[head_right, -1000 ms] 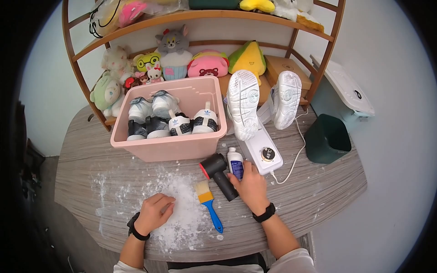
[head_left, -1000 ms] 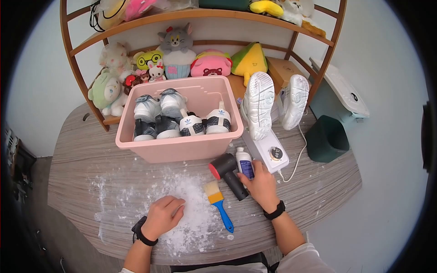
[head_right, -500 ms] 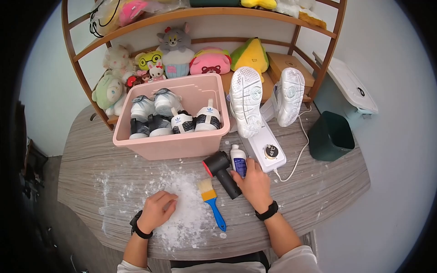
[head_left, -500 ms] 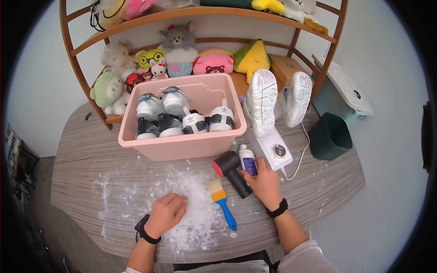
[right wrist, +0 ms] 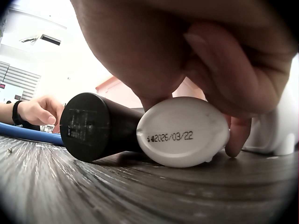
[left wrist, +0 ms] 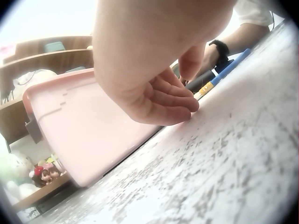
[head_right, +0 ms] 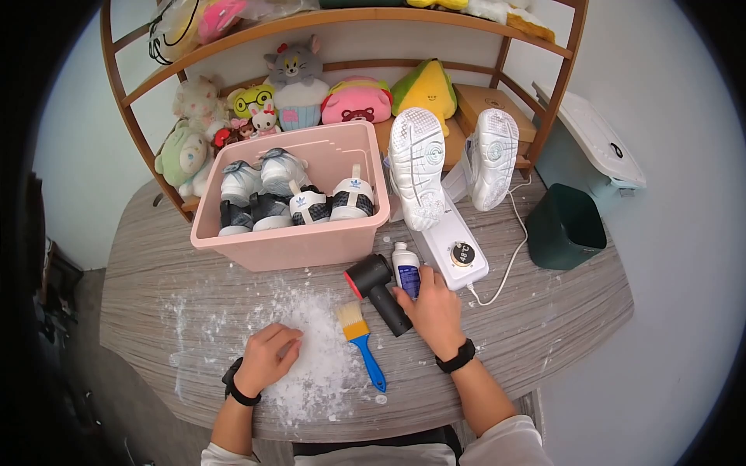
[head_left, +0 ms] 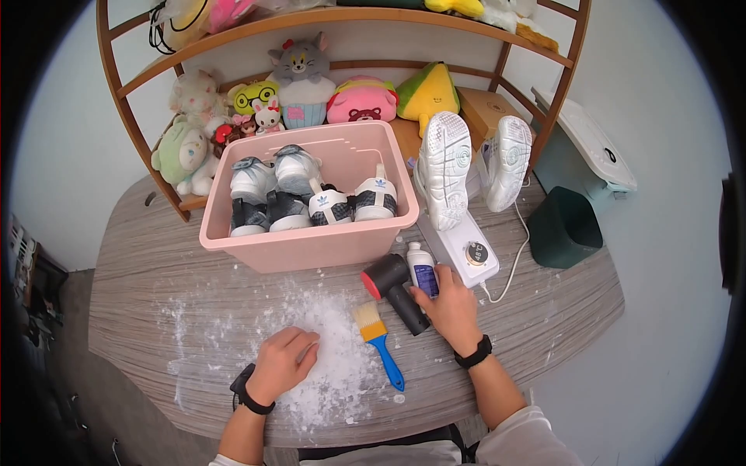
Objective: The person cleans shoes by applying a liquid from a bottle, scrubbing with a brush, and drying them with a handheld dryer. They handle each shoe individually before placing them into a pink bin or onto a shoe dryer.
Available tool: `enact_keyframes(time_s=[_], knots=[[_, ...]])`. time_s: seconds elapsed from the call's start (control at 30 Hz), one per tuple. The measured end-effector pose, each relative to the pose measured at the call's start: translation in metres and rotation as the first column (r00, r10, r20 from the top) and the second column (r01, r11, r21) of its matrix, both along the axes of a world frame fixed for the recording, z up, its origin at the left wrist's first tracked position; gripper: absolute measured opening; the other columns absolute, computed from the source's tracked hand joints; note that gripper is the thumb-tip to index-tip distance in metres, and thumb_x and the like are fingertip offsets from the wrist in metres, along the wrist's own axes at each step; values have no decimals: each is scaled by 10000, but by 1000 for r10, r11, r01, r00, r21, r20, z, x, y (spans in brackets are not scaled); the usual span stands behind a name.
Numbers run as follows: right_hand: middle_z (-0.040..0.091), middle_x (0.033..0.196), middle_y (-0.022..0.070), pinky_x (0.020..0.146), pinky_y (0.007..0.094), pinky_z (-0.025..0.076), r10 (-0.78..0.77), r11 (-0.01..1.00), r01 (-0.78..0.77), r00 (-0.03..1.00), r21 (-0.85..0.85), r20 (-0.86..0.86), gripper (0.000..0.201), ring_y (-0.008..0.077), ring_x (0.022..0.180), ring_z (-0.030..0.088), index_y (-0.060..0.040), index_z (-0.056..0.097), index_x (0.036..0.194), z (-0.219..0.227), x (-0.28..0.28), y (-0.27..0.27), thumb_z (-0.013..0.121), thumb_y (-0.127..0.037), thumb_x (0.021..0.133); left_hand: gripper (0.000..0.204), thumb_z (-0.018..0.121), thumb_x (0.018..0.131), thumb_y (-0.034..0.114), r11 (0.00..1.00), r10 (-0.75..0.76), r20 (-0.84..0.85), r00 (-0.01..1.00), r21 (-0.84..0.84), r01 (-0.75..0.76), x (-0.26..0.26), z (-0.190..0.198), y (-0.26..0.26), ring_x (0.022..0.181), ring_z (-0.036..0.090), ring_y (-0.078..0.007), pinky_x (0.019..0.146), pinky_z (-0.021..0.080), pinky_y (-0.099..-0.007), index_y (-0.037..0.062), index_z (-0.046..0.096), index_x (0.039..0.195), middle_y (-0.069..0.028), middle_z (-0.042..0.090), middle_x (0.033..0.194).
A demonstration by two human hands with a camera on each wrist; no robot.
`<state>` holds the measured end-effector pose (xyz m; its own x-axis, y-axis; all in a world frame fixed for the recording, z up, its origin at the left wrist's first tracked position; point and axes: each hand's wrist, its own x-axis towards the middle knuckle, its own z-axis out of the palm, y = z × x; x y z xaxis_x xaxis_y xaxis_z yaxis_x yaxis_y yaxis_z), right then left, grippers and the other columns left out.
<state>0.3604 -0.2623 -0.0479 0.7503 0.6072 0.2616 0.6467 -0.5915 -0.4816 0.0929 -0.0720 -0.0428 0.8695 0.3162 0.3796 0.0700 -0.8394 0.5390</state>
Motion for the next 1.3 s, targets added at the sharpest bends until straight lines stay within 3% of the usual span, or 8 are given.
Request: enact_keyframes(time_s=[0.3, 0.4, 0.57, 0.67, 0.87, 1.13, 1.2, 1.3], knots=[[710, 1015, 245, 699, 514, 562, 8, 1000, -8, 1000, -8, 2, 591, 450, 865, 706, 17, 604, 1197, 3, -1, -2, 801, -429, 862, 135, 733, 850, 49, 1000, 2, 17, 1000, 18, -2, 2, -4, 1, 730, 664, -309, 635, 543, -390, 51, 712, 983, -110, 665, 860], [691, 946, 211, 627, 514, 570, 27, 999, -30, 996, 39, 86, 557, 431, 768, 706, -4, 585, 1160, 6, -3, -4, 800, -428, 869, 125, 729, 854, 49, 1000, 14, 2, 1000, 15, -14, 3, -5, 2, 729, 663, -312, 633, 542, -389, 45, 714, 978, -111, 664, 856], [699, 937, 156, 623, 482, 565, 5, 959, -58, 982, 276, 186, 377, 389, 757, 708, -15, 647, 1075, 10, 6, -6, 770, -328, 904, 114, 725, 857, 46, 998, 61, -19, 998, -11, -61, 8, 6, 3, 735, 665, -319, 640, 542, -394, 36, 716, 970, -114, 668, 858], [705, 939, 146, 639, 471, 562, -31, 939, -13, 992, 342, 123, 300, 368, 760, 708, -24, 670, 1051, 36, 14, -12, 756, -275, 910, 116, 720, 861, 42, 998, 54, -6, 999, 12, -54, 18, 19, 3, 761, 671, -328, 656, 544, -399, 38, 713, 977, -117, 674, 876], [710, 983, 165, 710, 446, 553, -108, 905, 16, 975, 424, 194, 289, 376, 826, 706, -17, 684, 1081, 88, 61, -26, 763, -225, 896, 155, 712, 858, -11, 985, -37, 90, 995, 168, 21, 61, 66, -9, 833, 697, -346, 715, 566, -390, 11, 708, 1011, -144, 695, 933], [712, 1037, 161, 700, 430, 546, -245, 880, 127, 947, 458, 207, 351, 344, 781, 692, -3, 675, 1149, 131, 91, -24, 763, -232, 898, 365, 741, 837, 29, 917, -75, 412, 908, 386, -100, 149, 119, -21, 1094, 631, -394, 901, 526, -435, 7, 661, 1192, -209, 628, 1203], [693, 1089, 176, 769, 439, 548, -242, 880, 151, 958, 451, 151, 390, 355, 861, 685, 13, 655, 1185, 131, 96, -23, 763, -231, 901, 423, 745, 848, 46, 915, -52, 438, 897, 382, -133, 167, 131, -23, 1115, 620, -399, 928, 517, -442, 11, 632, 1254, -220, 621, 1214], [659, 1155, 206, 883, 452, 528, -255, 906, 108, 911, 410, 323, 441, 375, 1020, 653, 39, 626, 1226, 122, 107, -23, 761, -232, 905, 491, 739, 891, 94, 938, -27, 489, 872, 314, -147, 197, 135, -17, 1114, 628, -376, 952, 513, -434, 15, 579, 1349, -217, 627, 1204]])
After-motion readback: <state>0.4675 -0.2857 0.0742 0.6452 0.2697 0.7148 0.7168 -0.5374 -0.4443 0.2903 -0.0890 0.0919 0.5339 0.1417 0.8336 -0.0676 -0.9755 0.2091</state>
